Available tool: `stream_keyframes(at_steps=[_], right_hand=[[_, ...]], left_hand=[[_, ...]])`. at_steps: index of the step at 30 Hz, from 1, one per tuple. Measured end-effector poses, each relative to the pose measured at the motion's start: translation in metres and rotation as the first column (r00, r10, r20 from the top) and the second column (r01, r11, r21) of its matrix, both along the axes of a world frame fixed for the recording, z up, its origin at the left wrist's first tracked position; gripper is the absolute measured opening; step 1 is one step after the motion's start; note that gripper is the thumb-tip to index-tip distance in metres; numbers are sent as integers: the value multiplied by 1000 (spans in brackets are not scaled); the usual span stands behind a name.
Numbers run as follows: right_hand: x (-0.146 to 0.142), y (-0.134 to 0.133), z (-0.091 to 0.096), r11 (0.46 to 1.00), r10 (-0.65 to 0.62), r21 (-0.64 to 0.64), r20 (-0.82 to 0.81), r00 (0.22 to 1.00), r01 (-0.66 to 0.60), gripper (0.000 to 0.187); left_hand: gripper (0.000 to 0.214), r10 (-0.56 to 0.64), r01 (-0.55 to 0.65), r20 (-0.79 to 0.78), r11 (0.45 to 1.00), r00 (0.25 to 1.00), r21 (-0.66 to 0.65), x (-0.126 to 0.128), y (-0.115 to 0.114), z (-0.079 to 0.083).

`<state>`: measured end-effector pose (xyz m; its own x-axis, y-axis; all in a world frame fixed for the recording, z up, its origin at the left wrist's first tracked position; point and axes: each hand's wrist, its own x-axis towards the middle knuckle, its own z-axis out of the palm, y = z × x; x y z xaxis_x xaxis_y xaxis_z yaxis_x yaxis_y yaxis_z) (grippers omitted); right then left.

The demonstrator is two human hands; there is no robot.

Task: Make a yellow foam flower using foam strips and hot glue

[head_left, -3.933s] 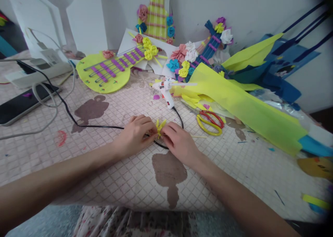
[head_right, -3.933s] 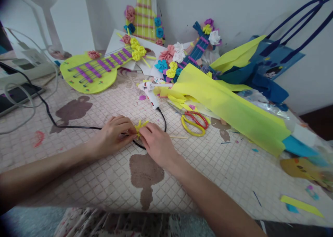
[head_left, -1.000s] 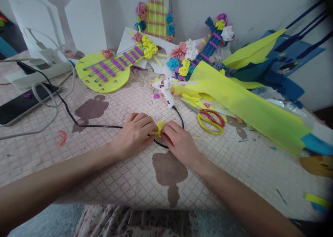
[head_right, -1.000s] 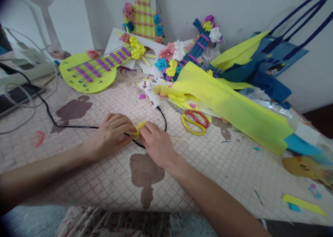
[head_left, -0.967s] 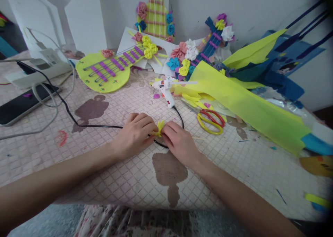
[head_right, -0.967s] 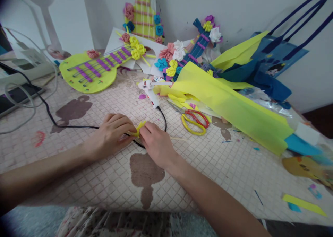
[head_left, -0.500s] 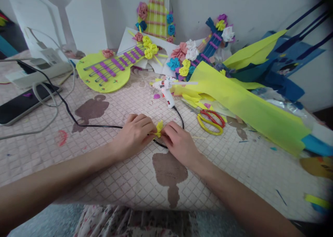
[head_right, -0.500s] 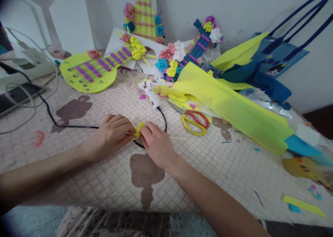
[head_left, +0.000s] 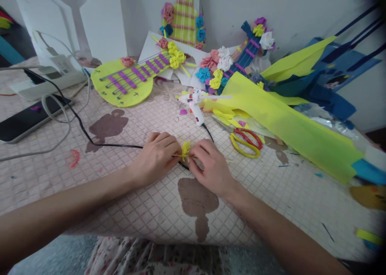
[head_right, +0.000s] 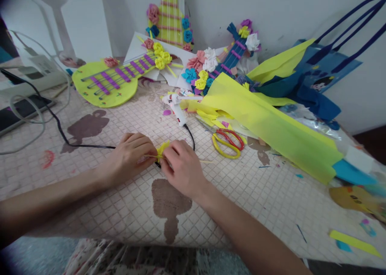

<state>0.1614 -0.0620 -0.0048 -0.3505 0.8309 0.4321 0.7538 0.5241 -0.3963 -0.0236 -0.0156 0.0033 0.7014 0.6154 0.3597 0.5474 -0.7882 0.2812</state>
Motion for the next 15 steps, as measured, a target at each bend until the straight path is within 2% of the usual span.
stream_keyframes(at_steps=[8, 15], right_hand=[[-6, 0, -5, 999, -24, 30, 141, 990, 20, 16], [-5, 1, -6, 994, 92, 41, 223, 970, -104, 17]], left_hand=[[7, 0, 0, -3, 1000, 1000, 7, 0, -1, 0], [7, 30, -30, 7, 1000, 1000, -6, -3, 0, -1]])
